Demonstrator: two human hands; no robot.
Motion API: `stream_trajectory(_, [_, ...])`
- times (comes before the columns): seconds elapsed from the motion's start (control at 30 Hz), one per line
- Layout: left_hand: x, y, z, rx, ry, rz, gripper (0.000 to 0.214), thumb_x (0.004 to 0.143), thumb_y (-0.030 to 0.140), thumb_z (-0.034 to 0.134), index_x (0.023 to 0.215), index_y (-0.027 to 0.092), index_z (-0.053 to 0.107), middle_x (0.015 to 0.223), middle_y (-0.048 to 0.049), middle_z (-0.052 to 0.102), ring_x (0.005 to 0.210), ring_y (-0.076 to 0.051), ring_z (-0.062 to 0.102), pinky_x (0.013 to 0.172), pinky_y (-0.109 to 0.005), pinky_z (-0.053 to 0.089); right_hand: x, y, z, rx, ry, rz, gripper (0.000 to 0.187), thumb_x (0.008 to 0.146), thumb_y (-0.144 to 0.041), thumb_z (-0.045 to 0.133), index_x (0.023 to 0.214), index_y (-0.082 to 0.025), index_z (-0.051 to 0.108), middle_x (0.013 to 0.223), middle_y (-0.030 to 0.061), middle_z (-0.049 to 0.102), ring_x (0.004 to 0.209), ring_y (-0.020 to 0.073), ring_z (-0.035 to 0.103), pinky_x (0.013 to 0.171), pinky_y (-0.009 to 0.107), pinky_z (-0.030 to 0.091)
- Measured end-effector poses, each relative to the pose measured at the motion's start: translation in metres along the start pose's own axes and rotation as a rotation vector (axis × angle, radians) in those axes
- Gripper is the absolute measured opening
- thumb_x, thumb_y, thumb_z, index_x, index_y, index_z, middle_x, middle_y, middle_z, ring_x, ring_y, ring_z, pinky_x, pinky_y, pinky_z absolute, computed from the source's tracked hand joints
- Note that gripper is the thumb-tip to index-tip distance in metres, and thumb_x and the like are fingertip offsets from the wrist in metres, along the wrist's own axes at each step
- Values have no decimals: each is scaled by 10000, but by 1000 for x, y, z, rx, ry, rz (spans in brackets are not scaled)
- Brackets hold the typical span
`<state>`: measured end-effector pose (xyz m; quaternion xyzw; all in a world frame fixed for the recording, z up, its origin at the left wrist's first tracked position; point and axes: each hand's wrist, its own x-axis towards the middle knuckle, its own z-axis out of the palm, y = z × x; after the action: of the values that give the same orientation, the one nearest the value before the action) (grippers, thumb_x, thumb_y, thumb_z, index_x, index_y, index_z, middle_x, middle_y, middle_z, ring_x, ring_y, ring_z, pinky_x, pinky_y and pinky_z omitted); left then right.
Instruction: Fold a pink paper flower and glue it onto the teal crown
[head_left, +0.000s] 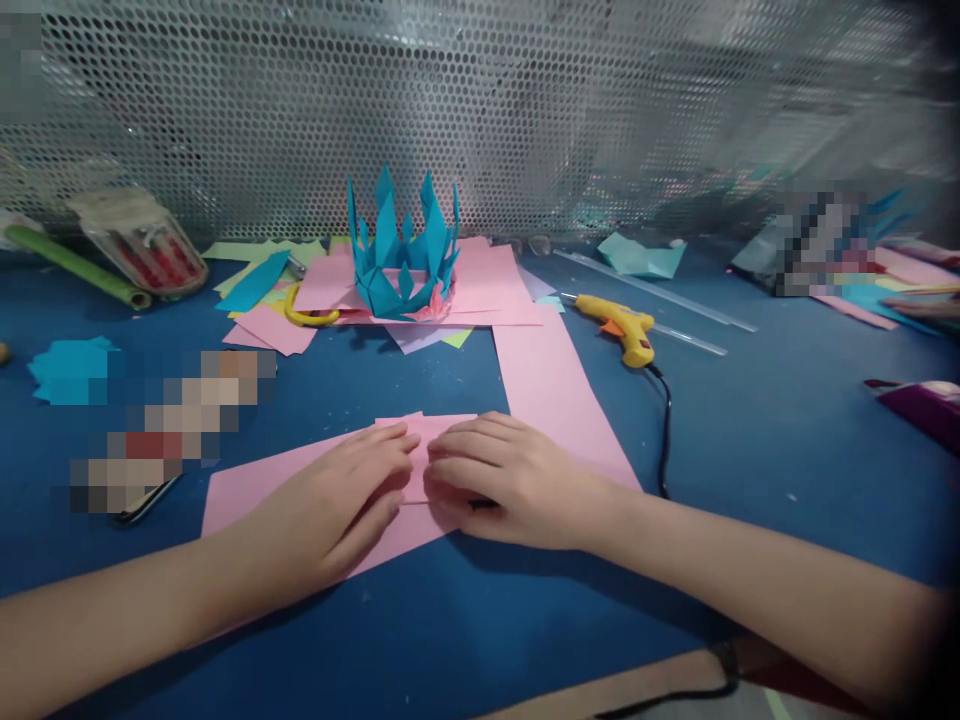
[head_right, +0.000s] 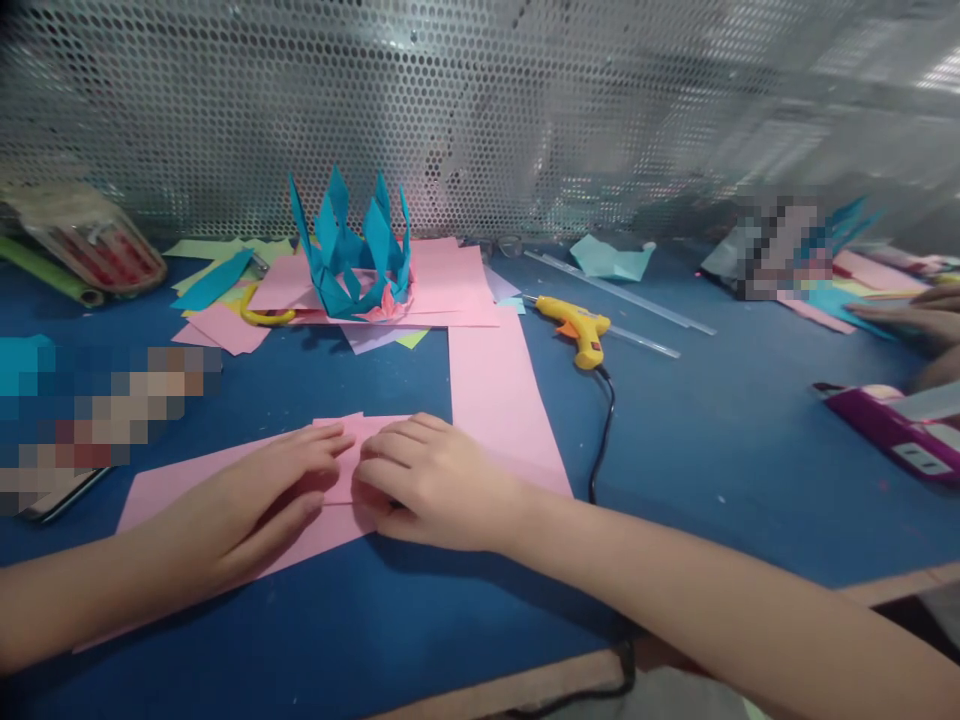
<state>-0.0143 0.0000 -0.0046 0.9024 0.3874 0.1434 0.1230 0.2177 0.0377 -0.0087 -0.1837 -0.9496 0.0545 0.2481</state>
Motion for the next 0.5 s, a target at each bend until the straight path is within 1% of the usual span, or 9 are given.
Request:
stream_trajectory(0.07, [-1,-1,1,-15,2,-17,290,988,208,332,1082,150,601,1316,-140,634,1303,-197,526,1102,-405,426,-1,2,0,22,4,10,163,925,-182,504,931,-155,665,989,86,738,926,195,672,808,324,511])
stream_trajectory(0.1, [-1,-1,1,-21,3,-25,294,992,209,327,1072,153,605,1307,-137,641,1297,-193,533,1100,-402,429,-2,3,0,36,6,13,164,938,-207,510,942,-155,665,991,85,738,922,193,674,811,325,512])
stream_trajectory(0.17, [-2,-1,1,-30,8,-41,276,989,244,369,1118,158,597,1299,-127,649,1283,-202,547,1084,-405,447,-3,6,-1,66,5,13,195,937,-318,568,948,-151,667,998,93,737,920,205,674,815,338,516])
stream_trajectory(0.23, [-3,-2,1,-35,20,-48,297,961,312,460,1190,163,574,1300,-118,651,1264,-228,565,1059,-410,476,-4,9,-2,98,-10,4,293,895,-427,629,949,-142,670,1010,108,732,943,228,667,833,359,518])
stream_trajectory(0.27, [-4,-3,1,-34,30,-48,330,941,341,501,1214,167,566,1304,-115,650,1256,-240,573,1048,-410,486,-4,11,-2,116,-22,-1,298,891,-427,636,954,-138,670,1015,111,729,958,231,661,849,360,516])
stream_trajectory(0.33, [-6,-4,2,-23,54,-39,366,915,364,546,1226,173,567,1301,-109,655,1237,-253,588,1038,-406,496,-3,13,-4,150,-41,-2,214,933,-327,593,970,-131,670,1008,105,726,966,213,652,867,340,511])
stream_trajectory(0.4, [-7,-5,3,7,89,-20,351,915,345,538,1223,181,574,1291,-99,664,1215,-251,606,1039,-401,494,-2,13,-6,175,-41,15,186,969,-235,521,981,-127,672,966,98,721,917,186,647,834,308,514])
stream_trajectory(0.5, [-9,-7,6,63,169,32,384,927,311,481,1298,213,503,1295,-66,665,1178,-218,632,1016,-356,511,1,13,-8,187,-22,72,239,985,-230,473,948,-126,685,871,97,693,807,170,618,741,280,517])
